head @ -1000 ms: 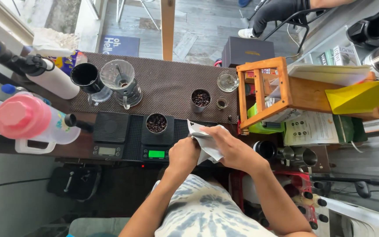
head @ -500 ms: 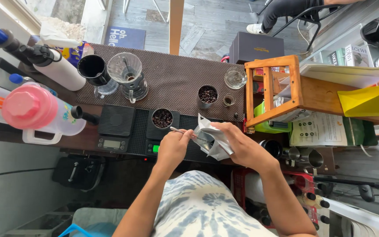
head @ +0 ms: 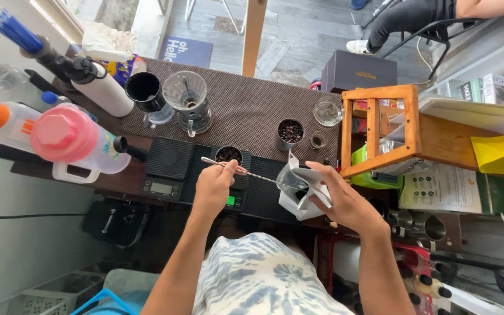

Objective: Scoop coffee beans from a bag into a container on a scale to measure a specific amount.

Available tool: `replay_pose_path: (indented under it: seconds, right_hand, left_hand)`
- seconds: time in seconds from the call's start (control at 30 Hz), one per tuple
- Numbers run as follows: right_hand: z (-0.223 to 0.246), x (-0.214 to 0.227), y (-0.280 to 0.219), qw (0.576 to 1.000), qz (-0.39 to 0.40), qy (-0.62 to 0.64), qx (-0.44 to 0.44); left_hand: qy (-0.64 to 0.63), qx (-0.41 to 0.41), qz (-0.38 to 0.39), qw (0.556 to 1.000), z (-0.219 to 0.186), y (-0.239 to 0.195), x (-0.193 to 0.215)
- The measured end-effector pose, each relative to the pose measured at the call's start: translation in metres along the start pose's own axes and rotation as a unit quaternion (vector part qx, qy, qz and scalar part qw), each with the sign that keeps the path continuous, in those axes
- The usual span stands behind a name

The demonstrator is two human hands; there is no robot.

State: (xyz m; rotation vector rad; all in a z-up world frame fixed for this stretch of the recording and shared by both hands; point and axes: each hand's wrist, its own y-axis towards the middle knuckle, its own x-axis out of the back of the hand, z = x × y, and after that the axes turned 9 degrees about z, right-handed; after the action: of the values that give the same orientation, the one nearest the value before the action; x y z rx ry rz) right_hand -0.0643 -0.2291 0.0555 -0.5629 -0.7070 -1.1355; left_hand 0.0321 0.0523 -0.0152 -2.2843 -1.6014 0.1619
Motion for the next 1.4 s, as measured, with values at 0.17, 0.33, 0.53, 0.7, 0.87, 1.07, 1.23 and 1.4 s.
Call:
replay_pose_path:
  seconds: [0.17,0.33,0.53,0.7,0.87,1.07,1.23,1.4]
  right_hand:
    - [-0.017,0.003,0.002,0.998,-0.032,0.022,0.057]
    - [-0.006,0.005,-0.008,0.998,-0.032,0.037,0.050]
    - [-0.018,0.003,-0.014,0.995,-0.045,0.076,0.034]
    - [-0.024,0.006,-0.016,0.994,-0.038,0.107,0.006]
    - [-0.021,0.008,-0.017,0.993,-0.035,0.114,0.002]
    - [-0.023,0.007,-0.018,0.993,-0.040,0.107,-0.005]
    - [-0.029,0.004,-0.019,0.990,-0.035,0.135,-0.027]
    - [-0.030,0.005,-0.017,0.992,-0.047,0.113,0.005]
  left_hand:
    - [-0.043,-0.077,-0.012,0.996,0.008,0.021,0.006]
    - [-0.073,-0.090,-0.009,0.993,0.001,0.010,0.012]
    - [-0.088,-0.079,-0.018,0.993,-0.012,0.009,0.021]
    - [-0.106,-0.052,-0.023,0.993,-0.021,0.005,0.027]
    - [-0.120,-0.046,-0.030,0.991,-0.014,0.010,0.030]
    - [-0.155,-0.023,-0.044,0.987,0.002,0.020,0.033]
    - [-0.170,-0.004,-0.050,0.984,-0.002,0.017,0.037]
    - [-0.171,-0.019,-0.059,0.983,-0.002,0.012,0.046]
